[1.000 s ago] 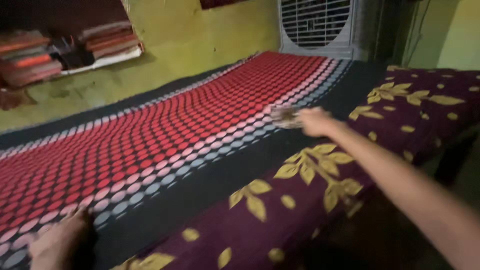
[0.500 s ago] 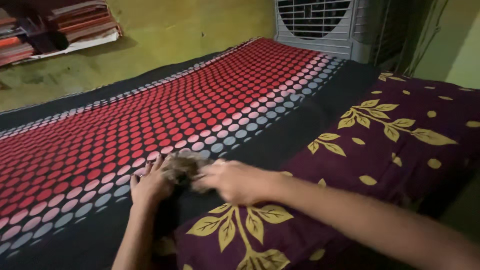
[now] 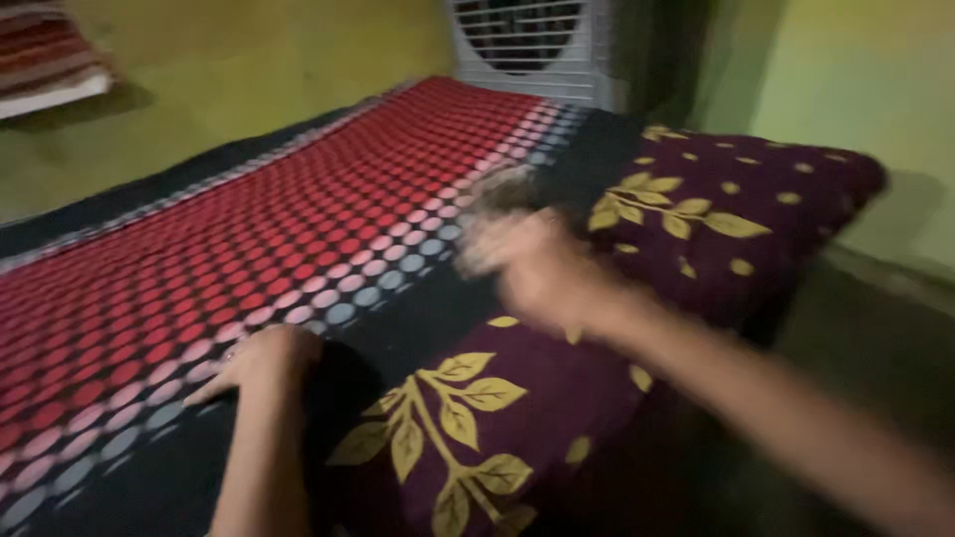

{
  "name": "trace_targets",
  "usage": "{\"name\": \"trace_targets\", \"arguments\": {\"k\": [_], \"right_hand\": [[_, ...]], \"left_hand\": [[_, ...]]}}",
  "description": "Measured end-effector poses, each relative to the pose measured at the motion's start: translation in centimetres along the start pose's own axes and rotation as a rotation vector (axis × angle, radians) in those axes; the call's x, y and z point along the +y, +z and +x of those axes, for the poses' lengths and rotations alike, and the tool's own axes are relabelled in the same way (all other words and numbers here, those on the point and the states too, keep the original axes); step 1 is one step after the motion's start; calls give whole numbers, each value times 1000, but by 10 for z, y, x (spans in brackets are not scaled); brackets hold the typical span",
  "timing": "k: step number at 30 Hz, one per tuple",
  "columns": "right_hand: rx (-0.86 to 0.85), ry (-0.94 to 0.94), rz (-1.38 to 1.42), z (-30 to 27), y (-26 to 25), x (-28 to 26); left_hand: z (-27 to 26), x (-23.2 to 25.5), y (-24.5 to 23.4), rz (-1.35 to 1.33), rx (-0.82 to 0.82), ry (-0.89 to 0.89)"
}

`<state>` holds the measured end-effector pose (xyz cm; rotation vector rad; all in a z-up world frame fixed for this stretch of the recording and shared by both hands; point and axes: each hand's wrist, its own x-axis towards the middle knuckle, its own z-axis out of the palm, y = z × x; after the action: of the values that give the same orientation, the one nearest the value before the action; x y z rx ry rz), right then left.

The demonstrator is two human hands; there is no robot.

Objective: The person wipes a large patterned fabric surface with a cloth, moving across different sections and smoothing the material. The person also folds and adjusts a second patterned fabric along the edge of the surface.

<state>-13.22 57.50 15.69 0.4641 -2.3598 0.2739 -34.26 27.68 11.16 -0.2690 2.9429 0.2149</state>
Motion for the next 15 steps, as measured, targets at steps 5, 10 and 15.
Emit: {"name": "trace_targets", "arguments": {"k": [5, 10, 15], "right_hand": [[-248, 28, 209, -18, 21, -76], [-614, 763, -562, -40, -73, 72], [-44, 651, -475, -41, -101, 98]], "left_hand": [[38, 29, 23, 85, 98, -96], [66, 47, 25, 88, 124, -117], [58, 54, 29, 79, 128, -190]]}}
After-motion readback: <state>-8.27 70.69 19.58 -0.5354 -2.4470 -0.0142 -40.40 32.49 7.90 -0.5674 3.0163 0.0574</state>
